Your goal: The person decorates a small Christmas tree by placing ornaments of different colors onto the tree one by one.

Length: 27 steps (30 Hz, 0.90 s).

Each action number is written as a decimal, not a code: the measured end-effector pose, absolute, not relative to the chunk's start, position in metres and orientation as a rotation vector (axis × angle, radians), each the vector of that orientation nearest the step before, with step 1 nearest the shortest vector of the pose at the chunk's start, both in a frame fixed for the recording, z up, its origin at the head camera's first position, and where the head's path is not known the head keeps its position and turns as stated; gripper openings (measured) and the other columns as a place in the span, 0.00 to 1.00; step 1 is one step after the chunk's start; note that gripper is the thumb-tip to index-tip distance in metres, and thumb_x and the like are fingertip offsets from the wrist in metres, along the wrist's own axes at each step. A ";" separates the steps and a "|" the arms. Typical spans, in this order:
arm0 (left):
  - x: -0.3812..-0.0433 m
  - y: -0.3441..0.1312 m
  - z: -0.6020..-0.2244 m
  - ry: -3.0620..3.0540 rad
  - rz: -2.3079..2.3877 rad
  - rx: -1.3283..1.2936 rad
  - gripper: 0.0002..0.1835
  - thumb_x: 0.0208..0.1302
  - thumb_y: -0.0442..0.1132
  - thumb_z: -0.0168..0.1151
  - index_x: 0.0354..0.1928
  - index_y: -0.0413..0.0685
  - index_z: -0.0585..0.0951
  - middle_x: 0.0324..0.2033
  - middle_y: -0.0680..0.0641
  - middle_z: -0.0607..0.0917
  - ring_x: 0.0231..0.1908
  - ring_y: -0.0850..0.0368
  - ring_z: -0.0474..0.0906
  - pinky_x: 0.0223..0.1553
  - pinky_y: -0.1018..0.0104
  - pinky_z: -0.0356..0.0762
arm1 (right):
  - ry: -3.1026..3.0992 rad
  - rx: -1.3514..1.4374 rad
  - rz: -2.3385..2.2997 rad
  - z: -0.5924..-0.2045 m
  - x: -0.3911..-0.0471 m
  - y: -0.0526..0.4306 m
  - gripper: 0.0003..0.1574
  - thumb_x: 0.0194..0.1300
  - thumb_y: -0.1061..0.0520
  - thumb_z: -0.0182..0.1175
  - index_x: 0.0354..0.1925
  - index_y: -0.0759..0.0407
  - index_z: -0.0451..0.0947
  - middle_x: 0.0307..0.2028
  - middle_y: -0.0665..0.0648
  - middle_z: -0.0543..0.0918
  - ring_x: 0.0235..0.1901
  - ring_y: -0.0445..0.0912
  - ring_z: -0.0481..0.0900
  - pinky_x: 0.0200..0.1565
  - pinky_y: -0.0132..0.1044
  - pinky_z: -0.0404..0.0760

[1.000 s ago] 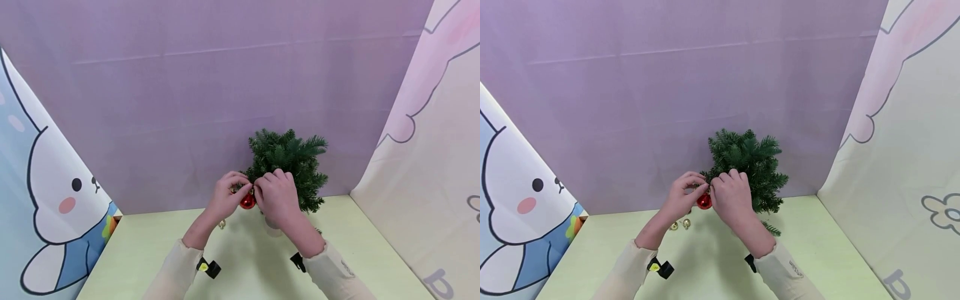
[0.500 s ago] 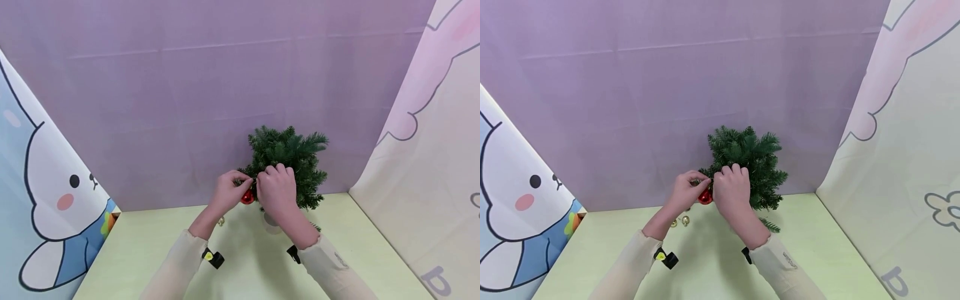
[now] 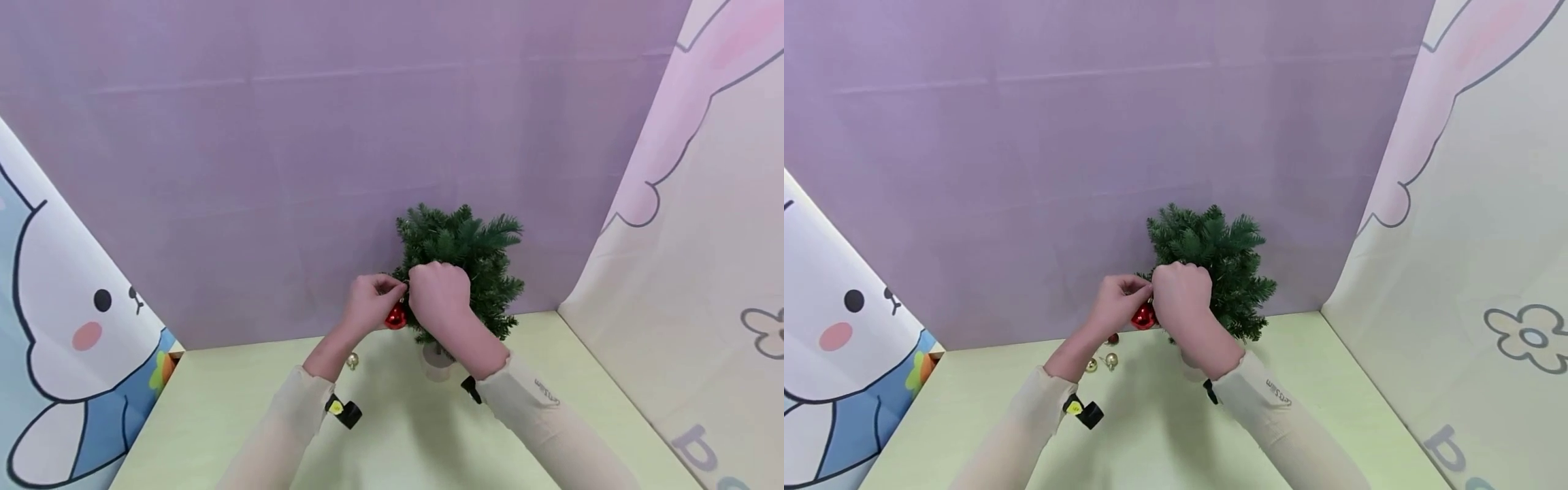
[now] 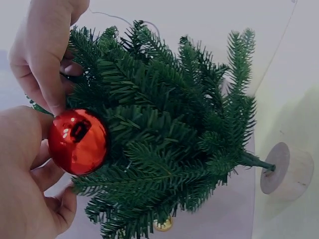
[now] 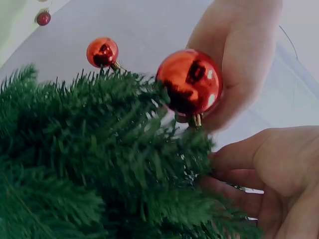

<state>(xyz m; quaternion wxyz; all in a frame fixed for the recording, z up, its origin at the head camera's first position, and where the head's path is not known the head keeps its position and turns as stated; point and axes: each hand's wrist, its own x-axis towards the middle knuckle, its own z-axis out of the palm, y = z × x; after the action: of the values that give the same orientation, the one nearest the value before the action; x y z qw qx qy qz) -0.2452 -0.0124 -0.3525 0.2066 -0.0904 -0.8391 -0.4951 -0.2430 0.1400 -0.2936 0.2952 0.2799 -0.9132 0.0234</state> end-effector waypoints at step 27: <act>-0.249 -0.014 -0.345 -2.509 -1.193 -0.482 0.14 0.75 0.43 0.50 0.52 0.51 0.83 0.13 0.50 0.74 0.09 0.56 0.59 0.15 0.63 0.64 | -2.628 0.789 0.156 -0.286 -0.248 0.150 0.15 0.68 0.56 0.57 0.24 0.50 0.82 0.09 0.50 0.67 0.08 0.44 0.64 0.10 0.34 0.62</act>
<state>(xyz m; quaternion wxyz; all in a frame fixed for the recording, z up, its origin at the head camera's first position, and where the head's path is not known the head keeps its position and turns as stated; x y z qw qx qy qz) -0.2492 -0.0139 -0.3453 0.1603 -0.1689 -0.8783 -0.4176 -0.2483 0.1503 -0.2865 0.1953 0.2817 -0.9378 0.0557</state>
